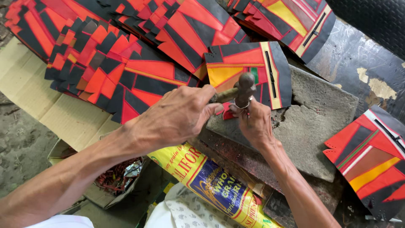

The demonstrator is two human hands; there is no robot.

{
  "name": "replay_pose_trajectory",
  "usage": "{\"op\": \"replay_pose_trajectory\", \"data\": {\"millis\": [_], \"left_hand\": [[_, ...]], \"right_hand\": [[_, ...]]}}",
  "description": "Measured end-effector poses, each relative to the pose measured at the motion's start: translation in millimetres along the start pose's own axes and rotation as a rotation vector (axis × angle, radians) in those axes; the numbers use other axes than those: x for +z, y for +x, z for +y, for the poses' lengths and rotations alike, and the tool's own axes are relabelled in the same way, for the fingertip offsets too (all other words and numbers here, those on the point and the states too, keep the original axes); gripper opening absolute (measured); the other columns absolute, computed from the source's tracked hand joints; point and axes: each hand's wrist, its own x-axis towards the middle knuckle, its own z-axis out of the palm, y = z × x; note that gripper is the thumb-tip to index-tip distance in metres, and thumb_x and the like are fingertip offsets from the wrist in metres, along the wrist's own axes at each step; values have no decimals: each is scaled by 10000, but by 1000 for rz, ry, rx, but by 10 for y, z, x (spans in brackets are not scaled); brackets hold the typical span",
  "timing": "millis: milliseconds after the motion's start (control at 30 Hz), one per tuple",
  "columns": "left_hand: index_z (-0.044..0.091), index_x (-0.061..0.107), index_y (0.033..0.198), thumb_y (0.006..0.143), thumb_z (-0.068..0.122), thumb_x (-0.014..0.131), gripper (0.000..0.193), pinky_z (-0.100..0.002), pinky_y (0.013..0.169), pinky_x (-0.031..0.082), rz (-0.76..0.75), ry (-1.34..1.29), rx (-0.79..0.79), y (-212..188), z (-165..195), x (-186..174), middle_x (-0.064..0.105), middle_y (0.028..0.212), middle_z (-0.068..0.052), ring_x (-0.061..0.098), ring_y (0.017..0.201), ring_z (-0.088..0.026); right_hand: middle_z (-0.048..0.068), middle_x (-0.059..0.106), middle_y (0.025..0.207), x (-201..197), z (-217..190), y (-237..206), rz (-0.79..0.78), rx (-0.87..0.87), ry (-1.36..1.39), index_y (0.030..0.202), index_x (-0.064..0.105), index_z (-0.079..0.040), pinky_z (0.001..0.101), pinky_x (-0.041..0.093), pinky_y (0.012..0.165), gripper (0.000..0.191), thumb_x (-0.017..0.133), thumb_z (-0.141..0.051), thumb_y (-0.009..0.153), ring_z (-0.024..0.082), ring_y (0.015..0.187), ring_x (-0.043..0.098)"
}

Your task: The person uses a hammer and a metal punch to create holes along the edges of colorful patterned leather pouches. They repeatedly position the punch on the pouch, strike it with the hammer, and move to the next spot along the edge.

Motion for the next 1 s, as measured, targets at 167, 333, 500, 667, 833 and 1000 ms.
{"op": "replay_pose_trajectory", "data": {"millis": [167, 333, 500, 667, 833, 1000], "left_hand": [[-9, 570, 932, 989, 277, 636, 299, -528, 596, 491, 46, -11, 54, -17, -48, 16, 635, 688, -235, 672, 701, -439], [-7, 571, 932, 984, 274, 643, 295, -529, 595, 489, 51, -9, 58, -6, -70, 28, 637, 692, -231, 671, 705, -440], [-8, 567, 922, 988, 284, 644, 310, -528, 596, 492, 54, -3, 60, -13, -89, 55, 636, 689, -227, 669, 705, -439], [-19, 574, 949, 988, 259, 659, 293, -513, 585, 487, 59, 1, 81, -1, -19, -22, 636, 690, -227, 672, 693, -424], [-37, 596, 1136, 1008, 136, 674, 228, -435, 582, 496, 314, -169, 355, -16, 200, -187, 665, 828, -199, 683, 664, -338], [-29, 561, 1126, 1011, 95, 654, 193, -413, 591, 518, 498, -392, 367, 5, 348, -138, 624, 778, -192, 633, 621, -319]], "right_hand": [[100, 779, 929, -20, -9, 29, -39, 223, 153, 1221, 630, -13, 297, 645, 711, 192, 592, -82, 1046, 151, 823, 786], [107, 775, 946, -23, -33, 35, -37, 166, 160, 1219, 629, 6, 296, 650, 727, 199, 559, -92, 1061, 164, 848, 786], [111, 770, 956, -16, -8, 1, -29, 156, 166, 1231, 623, 13, 298, 650, 728, 214, 549, -90, 1058, 167, 852, 783], [111, 766, 932, 10, -16, 9, -9, 59, 118, 1146, 628, -6, 296, 661, 744, 140, 544, 3, 1034, 187, 871, 796], [165, 655, 894, 15, -127, 16, 11, -98, 1, 1077, 596, -32, 389, 530, 651, 115, 645, 24, 989, 313, 729, 660], [166, 655, 984, 20, -148, 18, 21, -162, 13, 1119, 582, -39, 402, 547, 706, 154, 617, 27, 984, 347, 828, 677]]}}
